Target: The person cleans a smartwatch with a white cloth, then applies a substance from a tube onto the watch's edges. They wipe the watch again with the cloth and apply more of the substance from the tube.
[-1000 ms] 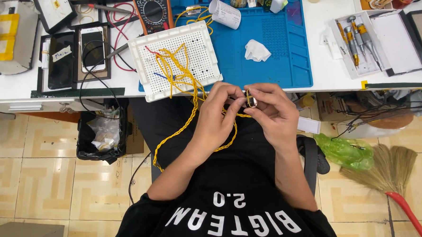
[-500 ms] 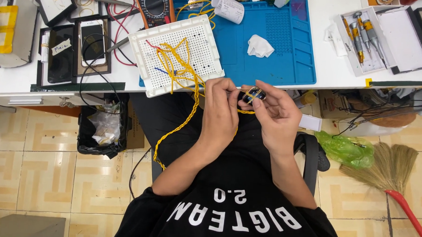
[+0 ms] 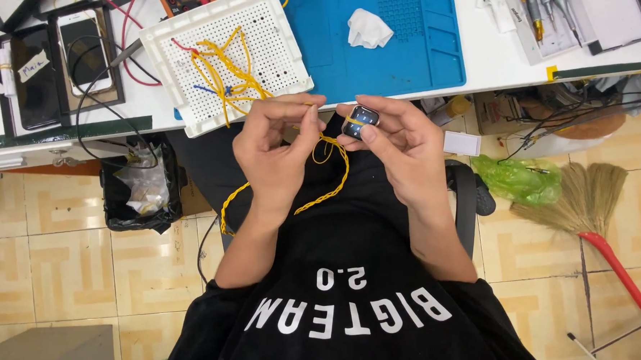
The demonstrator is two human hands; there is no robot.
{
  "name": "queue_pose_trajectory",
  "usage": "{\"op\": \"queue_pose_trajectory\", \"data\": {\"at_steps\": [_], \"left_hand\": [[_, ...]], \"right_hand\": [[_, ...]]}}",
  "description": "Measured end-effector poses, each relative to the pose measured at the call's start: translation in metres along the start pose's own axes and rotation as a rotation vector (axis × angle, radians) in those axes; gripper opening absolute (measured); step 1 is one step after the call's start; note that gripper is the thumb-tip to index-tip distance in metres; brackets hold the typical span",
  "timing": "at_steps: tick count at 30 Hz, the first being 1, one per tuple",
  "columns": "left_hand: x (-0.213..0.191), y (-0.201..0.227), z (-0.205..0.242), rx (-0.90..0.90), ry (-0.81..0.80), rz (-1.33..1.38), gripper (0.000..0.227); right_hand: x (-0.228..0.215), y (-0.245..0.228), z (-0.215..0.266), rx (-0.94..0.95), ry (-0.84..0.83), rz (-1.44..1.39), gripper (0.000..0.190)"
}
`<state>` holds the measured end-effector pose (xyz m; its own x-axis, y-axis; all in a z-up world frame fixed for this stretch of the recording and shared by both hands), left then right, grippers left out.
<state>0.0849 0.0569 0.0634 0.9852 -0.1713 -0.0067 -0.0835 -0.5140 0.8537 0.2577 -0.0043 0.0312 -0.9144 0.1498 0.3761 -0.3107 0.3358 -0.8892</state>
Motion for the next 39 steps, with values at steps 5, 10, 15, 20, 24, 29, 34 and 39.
{"op": "queue_pose_trajectory", "data": {"at_steps": [5, 10, 15, 20, 24, 29, 34, 39], "left_hand": [[-0.009, 0.015, -0.007, 0.073, -0.049, -0.012, 0.015], [0.005, 0.033, -0.007, 0.298, -0.306, -0.255, 0.019], [0.004, 0.032, -0.008, 0.317, -0.408, -0.32, 0.016], [0.014, 0.028, -0.003, 0.377, -0.483, -0.371, 0.012], [0.02, 0.016, 0.001, 0.353, -0.533, -0.37, 0.008], [0.024, 0.0, 0.007, 0.369, -0.543, -0.417, 0.002], [0.023, -0.001, 0.008, 0.365, -0.569, -0.444, 0.003], [0.026, -0.004, 0.008, 0.361, -0.619, -0.419, 0.004]], "right_hand": [[0.001, -0.004, 0.003, 0.03, -0.025, -0.064, 0.04], [-0.005, 0.0, 0.009, 0.017, -0.064, 0.052, 0.039], [-0.003, -0.002, 0.009, -0.001, -0.116, 0.128, 0.033], [-0.011, 0.008, 0.005, -0.02, -0.167, 0.144, 0.033], [-0.016, 0.016, 0.003, -0.011, -0.169, 0.026, 0.039], [-0.018, 0.028, 0.002, 0.025, -0.12, -0.063, 0.049], [-0.016, 0.041, 0.005, 0.146, 0.022, -0.25, 0.044], [-0.022, 0.056, 0.008, 0.081, 0.124, -0.286, 0.044]]}}
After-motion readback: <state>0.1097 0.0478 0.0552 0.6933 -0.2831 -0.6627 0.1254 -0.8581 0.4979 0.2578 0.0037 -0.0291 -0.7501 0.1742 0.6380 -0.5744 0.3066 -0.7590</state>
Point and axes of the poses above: each hand's wrist, its own z-axis away from the middle knuckle, its own x-axis out of the palm, y = z × x, the point moved 6 cm from there along -z, towards the middle knuckle
